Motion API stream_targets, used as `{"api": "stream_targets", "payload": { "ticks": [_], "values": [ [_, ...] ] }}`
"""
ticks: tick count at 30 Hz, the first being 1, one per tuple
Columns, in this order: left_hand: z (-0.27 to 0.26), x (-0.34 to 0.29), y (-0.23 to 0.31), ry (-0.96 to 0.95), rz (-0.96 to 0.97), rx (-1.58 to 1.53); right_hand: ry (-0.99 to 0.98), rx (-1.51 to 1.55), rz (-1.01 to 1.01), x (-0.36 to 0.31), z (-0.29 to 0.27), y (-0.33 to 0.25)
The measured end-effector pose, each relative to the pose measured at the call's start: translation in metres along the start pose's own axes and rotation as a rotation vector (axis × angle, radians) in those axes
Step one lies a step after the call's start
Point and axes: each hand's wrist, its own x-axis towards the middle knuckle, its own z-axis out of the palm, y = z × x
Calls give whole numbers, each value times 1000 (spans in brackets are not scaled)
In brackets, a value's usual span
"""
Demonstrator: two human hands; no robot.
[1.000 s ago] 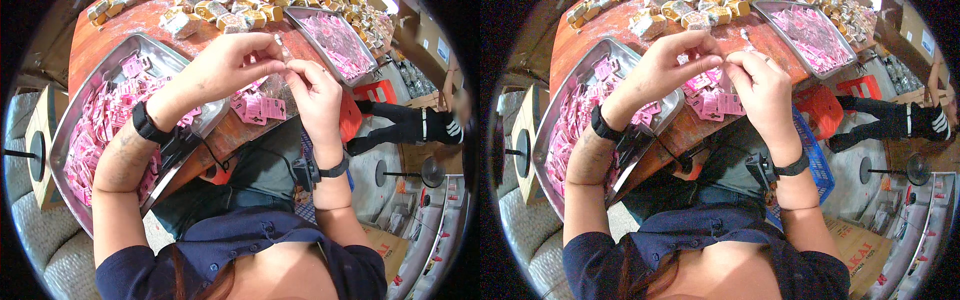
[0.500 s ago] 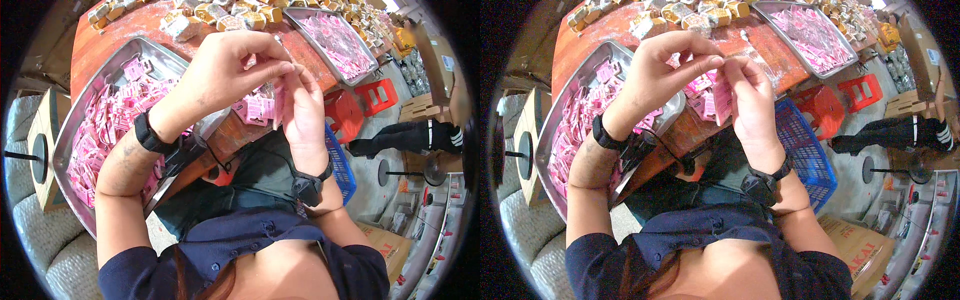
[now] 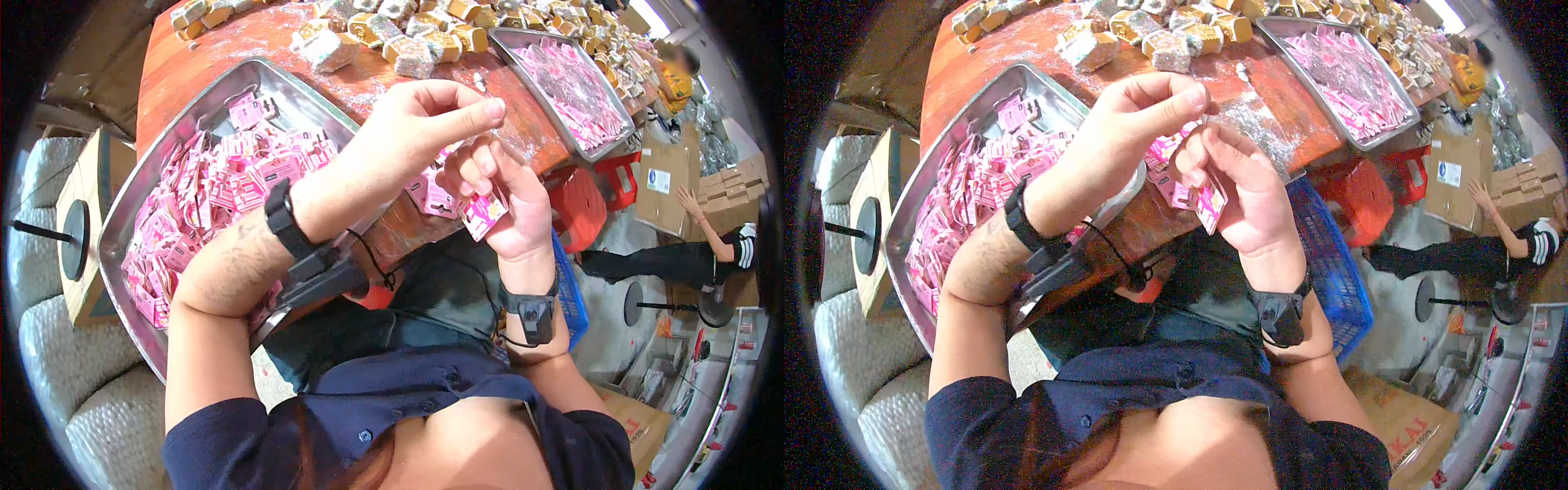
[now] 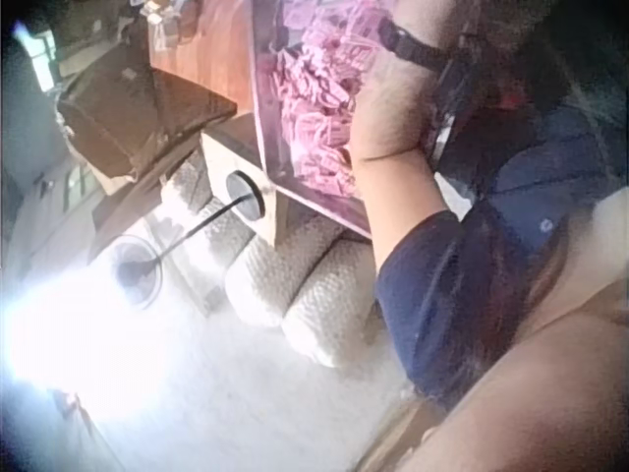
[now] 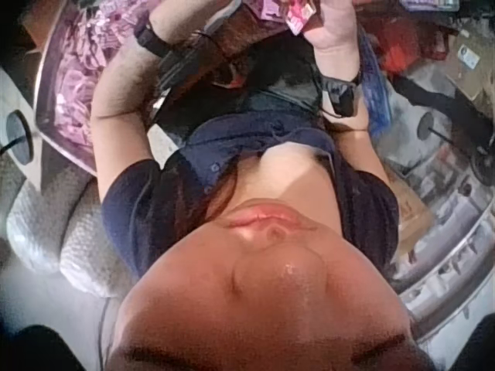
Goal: Packaging small decorated cake-like objects into plastic wrap and attaching pink labels.
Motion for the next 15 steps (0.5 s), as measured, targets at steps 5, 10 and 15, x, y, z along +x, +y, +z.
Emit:
{"api": "stream_targets", "payload": {
  "ticks": [5,10,15],
  "values": [
    [3,-1,-6,51,-48,-118,53,-110,31,0,3,5],
    [-7,7,-11,24,291,325,179,-33,-46,2,1,9],
    [-23,17,-5,-76,598,800,167,25,-63,-1,-10,8]
  ]
}}
